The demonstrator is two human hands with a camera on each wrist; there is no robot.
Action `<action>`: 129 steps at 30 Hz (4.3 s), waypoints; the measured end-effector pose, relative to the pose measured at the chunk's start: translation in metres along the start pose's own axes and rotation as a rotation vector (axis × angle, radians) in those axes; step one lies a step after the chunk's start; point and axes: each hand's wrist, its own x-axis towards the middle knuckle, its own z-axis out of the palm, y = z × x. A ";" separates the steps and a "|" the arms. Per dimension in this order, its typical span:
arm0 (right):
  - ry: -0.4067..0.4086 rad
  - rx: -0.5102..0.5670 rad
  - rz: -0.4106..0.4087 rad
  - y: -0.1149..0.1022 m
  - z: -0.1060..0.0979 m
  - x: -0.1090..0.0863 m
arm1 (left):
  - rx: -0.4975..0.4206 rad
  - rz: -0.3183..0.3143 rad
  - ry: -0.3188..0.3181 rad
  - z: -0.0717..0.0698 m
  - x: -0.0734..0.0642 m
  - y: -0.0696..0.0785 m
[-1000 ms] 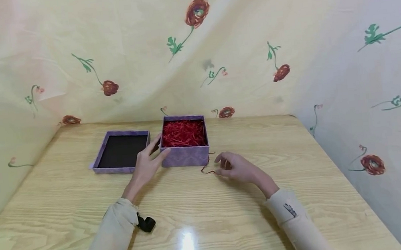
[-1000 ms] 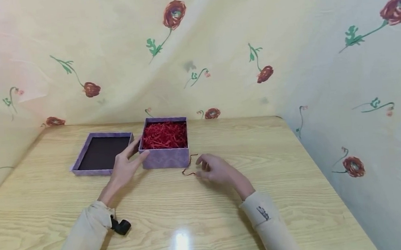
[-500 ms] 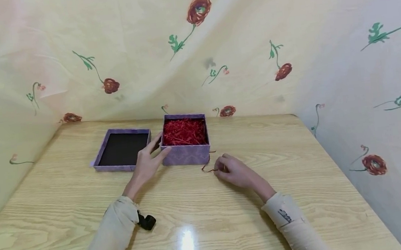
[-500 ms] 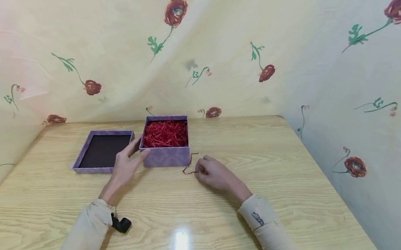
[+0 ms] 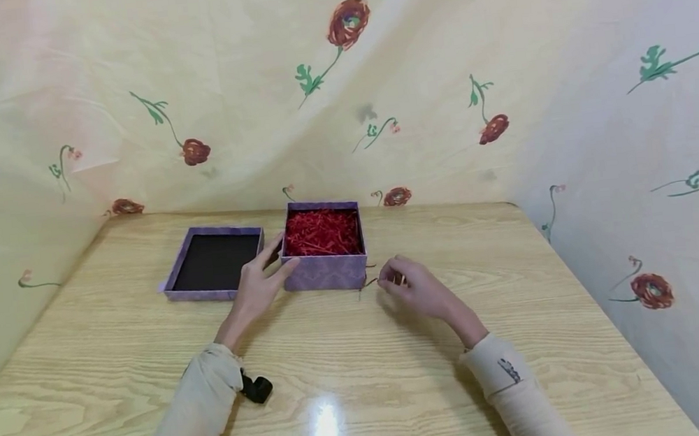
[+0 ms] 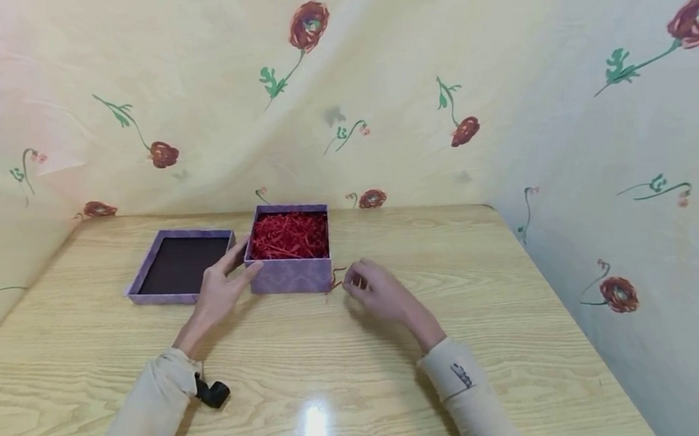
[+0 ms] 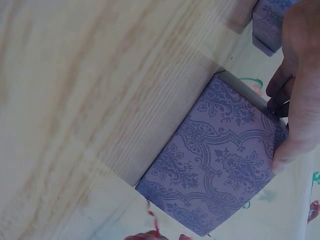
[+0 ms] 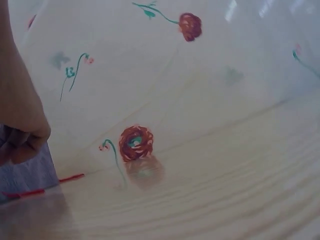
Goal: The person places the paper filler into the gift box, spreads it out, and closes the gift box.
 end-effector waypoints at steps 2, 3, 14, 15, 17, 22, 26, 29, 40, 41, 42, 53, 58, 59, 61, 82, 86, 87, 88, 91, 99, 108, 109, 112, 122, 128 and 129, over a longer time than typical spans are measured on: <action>0.040 0.026 -0.017 0.000 -0.004 0.003 | -0.009 -0.010 -0.005 -0.001 -0.002 0.010; 0.057 0.035 -0.023 0.000 -0.006 0.004 | -0.013 -0.016 -0.007 -0.001 -0.004 0.015; 0.135 0.104 0.016 -0.007 -0.019 0.014 | -0.015 -0.019 -0.013 -0.002 -0.008 0.031; 0.144 0.106 0.015 -0.009 -0.019 0.016 | -0.016 -0.016 -0.013 -0.002 -0.008 0.031; 0.163 0.110 0.012 -0.012 -0.023 0.020 | -0.016 -0.016 -0.013 -0.002 -0.008 0.032; 0.200 0.110 -0.022 -0.024 -0.033 0.036 | -0.016 -0.023 -0.011 -0.002 -0.008 0.032; 0.208 0.125 -0.043 -0.038 -0.041 0.053 | -0.010 -0.030 -0.012 -0.002 -0.008 0.031; 0.199 0.136 -0.069 -0.046 -0.045 0.067 | -0.008 -0.032 -0.015 -0.003 -0.007 0.031; 0.163 0.159 -0.114 -0.057 -0.036 0.106 | -0.001 -0.043 -0.028 -0.004 -0.008 0.034; 0.165 0.158 -0.115 -0.057 -0.034 0.108 | -0.002 -0.044 -0.030 -0.004 -0.008 0.033; 0.164 0.158 -0.116 -0.057 -0.032 0.110 | 0.000 -0.044 -0.030 -0.004 -0.007 0.032; 0.108 0.168 -0.087 -0.054 -0.011 0.130 | 0.000 -0.012 -0.001 -0.001 0.003 -0.007; 0.091 0.171 -0.108 -0.061 -0.003 0.137 | -0.005 0.013 -0.001 -0.001 0.002 -0.008; 0.084 0.172 -0.115 -0.063 -0.002 0.138 | -0.004 0.016 0.000 -0.002 0.002 -0.008; 0.071 0.169 -0.126 -0.065 0.000 0.140 | -0.002 0.017 0.000 -0.002 0.002 -0.008; -0.009 -0.068 -0.120 -0.069 0.023 0.125 | 0.004 0.017 0.000 -0.001 0.004 -0.008; 0.090 -0.041 -0.182 -0.071 0.030 0.115 | 0.041 0.040 -0.001 -0.004 0.004 -0.007; 0.116 -0.033 -0.199 -0.073 0.032 0.112 | 0.050 0.049 0.005 -0.005 0.004 -0.007; 0.141 -0.024 -0.215 -0.074 0.036 0.109 | 0.053 0.058 0.013 -0.007 0.003 -0.007; 0.208 0.012 -0.255 -0.077 0.047 0.101 | 0.042 0.094 0.041 -0.011 0.002 -0.007; 0.319 0.049 -0.298 -0.087 0.078 0.087 | 0.064 0.160 0.115 -0.026 -0.003 -0.008; 0.206 -0.007 -0.250 -0.100 0.105 0.081 | 0.214 0.164 0.241 -0.074 -0.019 -0.010; 0.181 -0.016 -0.237 -0.102 0.108 0.082 | 0.222 0.147 0.248 -0.080 -0.021 -0.011; 0.106 -0.035 -0.186 -0.106 0.117 0.083 | 0.251 0.092 0.262 -0.095 -0.028 -0.015; -0.021 0.037 0.006 -0.109 0.146 0.092 | 0.274 -0.076 0.227 -0.127 -0.047 -0.027; -0.056 0.064 0.082 -0.110 0.154 0.099 | 0.303 -0.151 0.180 -0.140 -0.055 -0.030; -0.058 0.070 0.092 -0.110 0.155 0.100 | 0.304 -0.159 0.175 -0.142 -0.056 -0.030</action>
